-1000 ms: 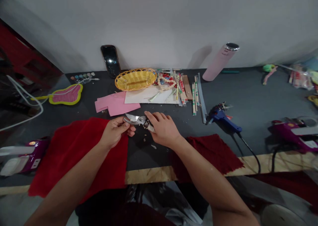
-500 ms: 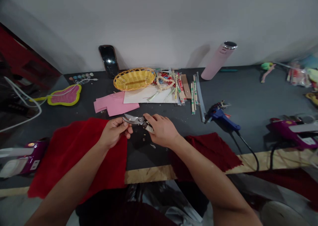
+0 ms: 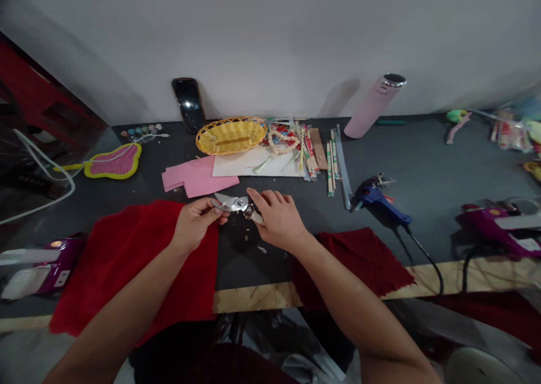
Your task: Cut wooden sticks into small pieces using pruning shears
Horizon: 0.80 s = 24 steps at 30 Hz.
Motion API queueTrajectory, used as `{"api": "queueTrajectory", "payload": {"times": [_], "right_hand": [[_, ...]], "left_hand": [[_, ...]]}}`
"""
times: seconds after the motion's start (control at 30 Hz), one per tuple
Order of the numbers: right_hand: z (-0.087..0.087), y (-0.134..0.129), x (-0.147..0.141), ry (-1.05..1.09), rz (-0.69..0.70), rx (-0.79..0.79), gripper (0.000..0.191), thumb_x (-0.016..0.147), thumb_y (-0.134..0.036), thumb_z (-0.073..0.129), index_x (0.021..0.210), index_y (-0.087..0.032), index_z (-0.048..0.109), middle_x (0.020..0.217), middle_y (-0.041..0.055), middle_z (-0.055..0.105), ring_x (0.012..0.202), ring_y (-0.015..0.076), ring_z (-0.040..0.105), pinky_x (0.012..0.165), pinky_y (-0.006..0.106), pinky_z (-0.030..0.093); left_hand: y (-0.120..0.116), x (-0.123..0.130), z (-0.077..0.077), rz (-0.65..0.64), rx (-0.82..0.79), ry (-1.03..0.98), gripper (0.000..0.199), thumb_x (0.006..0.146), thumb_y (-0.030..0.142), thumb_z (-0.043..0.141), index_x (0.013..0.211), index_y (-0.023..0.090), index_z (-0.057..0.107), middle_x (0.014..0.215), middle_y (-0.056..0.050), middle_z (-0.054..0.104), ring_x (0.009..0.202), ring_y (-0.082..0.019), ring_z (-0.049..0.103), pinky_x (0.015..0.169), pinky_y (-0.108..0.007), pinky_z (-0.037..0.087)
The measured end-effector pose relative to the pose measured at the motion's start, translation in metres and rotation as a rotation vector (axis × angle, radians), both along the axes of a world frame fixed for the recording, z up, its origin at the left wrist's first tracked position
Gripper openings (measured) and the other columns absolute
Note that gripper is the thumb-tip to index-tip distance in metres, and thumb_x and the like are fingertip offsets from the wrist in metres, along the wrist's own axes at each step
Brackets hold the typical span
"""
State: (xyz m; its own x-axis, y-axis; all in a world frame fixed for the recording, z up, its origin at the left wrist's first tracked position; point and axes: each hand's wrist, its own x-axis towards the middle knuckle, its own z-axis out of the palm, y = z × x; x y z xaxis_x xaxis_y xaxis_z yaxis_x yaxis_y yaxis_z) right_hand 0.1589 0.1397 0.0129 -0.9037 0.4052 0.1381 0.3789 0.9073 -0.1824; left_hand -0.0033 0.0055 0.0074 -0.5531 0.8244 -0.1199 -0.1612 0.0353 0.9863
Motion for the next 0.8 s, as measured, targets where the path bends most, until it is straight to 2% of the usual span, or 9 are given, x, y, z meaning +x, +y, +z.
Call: {"api": "queueTrajectory", "payload": {"times": [0.17, 0.4, 0.63, 0.8], "right_hand": [[-0.0005, 0.0026, 0.0003, -0.009, 0.046, -0.035, 0.061, 0.087, -0.034, 0.048, 0.143, -0.021, 0.028, 0.123, 0.0119, 0.052, 0.108, 0.0269, 0.047, 0.087, 0.039, 0.036], [-0.0024, 0.0043, 0.0, -0.014, 0.073, -0.081, 0.058, 0.087, -0.032, 0.046, 0.141, -0.02, 0.031, 0.121, 0.0122, 0.053, 0.107, 0.026, 0.05, 0.089, 0.039, 0.036], [0.0054, -0.0005, 0.0034, -0.051, 0.047, -0.091, 0.057, 0.083, -0.028, 0.048, 0.138, -0.019, 0.035, 0.115, 0.0113, 0.056, 0.099, 0.0246, 0.054, 0.086, 0.037, 0.037], [0.0039, -0.0042, 0.0028, -0.02, -0.009, -0.036, 0.061, 0.081, -0.028, 0.051, 0.139, -0.02, 0.034, 0.116, 0.011, 0.056, 0.1, 0.0255, 0.053, 0.086, 0.036, 0.037]], "left_hand": [[-0.0008, -0.0014, -0.0016, -0.053, -0.01, -0.033, 0.018, 0.072, 0.032, 0.072, 0.075, 0.014, 0.067, 0.068, -0.003, 0.07, 0.057, -0.012, 0.063, 0.058, -0.024, 0.053], [-0.0005, -0.0013, -0.0019, -0.061, -0.016, -0.036, 0.017, 0.072, 0.03, 0.071, 0.073, 0.015, 0.065, 0.066, -0.002, 0.069, 0.055, -0.011, 0.062, 0.056, -0.024, 0.052], [-0.003, 0.0005, 0.003, -0.046, -0.008, -0.044, 0.017, 0.074, 0.03, 0.069, 0.071, 0.014, 0.065, 0.065, -0.002, 0.068, 0.054, -0.01, 0.06, 0.055, -0.023, 0.051], [-0.003, 0.0004, 0.0017, -0.042, 0.042, 0.001, 0.015, 0.077, 0.029, 0.068, 0.078, 0.014, 0.066, 0.072, -0.002, 0.07, 0.057, -0.009, 0.061, 0.057, -0.021, 0.051]]}}
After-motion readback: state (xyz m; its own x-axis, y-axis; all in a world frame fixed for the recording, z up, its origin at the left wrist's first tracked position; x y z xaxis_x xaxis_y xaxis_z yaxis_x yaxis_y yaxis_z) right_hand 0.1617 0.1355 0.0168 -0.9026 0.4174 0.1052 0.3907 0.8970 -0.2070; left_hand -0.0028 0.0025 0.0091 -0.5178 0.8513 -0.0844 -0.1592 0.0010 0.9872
